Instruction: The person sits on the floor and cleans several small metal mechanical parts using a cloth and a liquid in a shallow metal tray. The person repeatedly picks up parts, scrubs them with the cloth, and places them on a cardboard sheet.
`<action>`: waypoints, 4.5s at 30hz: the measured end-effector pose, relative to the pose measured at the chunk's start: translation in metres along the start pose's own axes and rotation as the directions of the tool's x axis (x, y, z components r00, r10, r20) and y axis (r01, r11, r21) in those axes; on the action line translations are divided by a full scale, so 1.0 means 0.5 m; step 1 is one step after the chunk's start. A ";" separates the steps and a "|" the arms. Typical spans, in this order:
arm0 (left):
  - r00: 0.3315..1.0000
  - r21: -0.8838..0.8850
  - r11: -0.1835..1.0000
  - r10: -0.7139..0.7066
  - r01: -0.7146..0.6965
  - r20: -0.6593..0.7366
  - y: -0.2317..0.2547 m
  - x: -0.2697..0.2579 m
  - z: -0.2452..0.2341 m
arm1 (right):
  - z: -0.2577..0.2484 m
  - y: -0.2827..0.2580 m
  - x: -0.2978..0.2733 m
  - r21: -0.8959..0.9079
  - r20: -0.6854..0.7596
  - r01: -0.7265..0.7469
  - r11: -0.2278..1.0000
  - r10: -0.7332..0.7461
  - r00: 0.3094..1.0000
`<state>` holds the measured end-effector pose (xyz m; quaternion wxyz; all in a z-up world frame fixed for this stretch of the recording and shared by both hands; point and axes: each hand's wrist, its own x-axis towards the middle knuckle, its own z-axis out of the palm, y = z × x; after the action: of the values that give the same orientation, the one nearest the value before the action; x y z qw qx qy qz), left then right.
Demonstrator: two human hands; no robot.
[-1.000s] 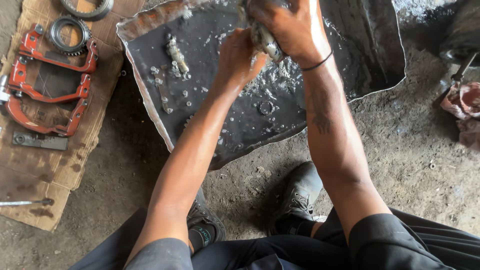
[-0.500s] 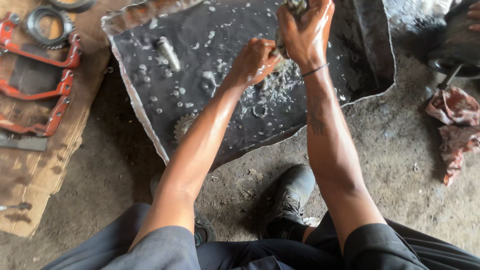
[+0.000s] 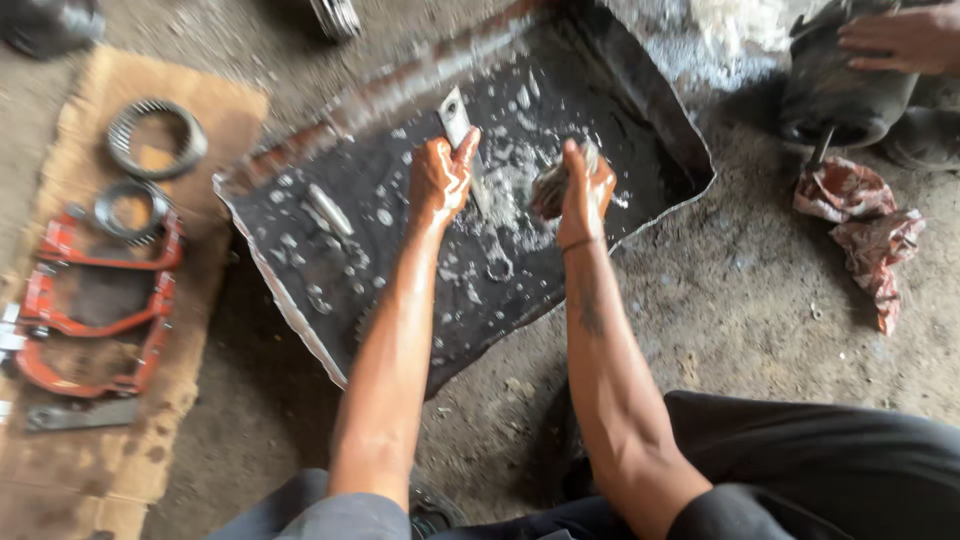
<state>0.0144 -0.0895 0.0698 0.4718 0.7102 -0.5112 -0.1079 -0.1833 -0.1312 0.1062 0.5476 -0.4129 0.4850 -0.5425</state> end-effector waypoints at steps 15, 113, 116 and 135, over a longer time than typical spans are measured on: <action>0.986 0.349 0.935 -0.006 -0.054 0.169 0.010 -0.071 -0.034 | 0.202 -0.049 -0.047 -0.450 0.336 0.715 0.535 -0.641 0.690; 0.831 -0.979 0.083 -0.544 0.188 0.114 -0.077 -0.106 -0.149 | 0.144 0.101 -0.141 0.291 0.573 -0.489 0.822 0.259 0.777; 0.842 -0.970 0.162 -0.535 0.184 0.071 -0.059 -0.086 -0.163 | 0.162 0.087 -0.168 0.301 0.701 -0.385 0.873 0.071 0.709; 0.776 -0.993 0.058 -0.629 0.107 0.047 -0.039 -0.106 -0.129 | 0.182 0.168 -0.185 -0.045 0.449 -0.227 0.973 0.223 0.865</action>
<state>0.0435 -0.0086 0.0714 0.8559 0.3534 -0.0038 -0.3775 -0.0723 -0.0403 0.0489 0.7063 -0.4658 0.3869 -0.3666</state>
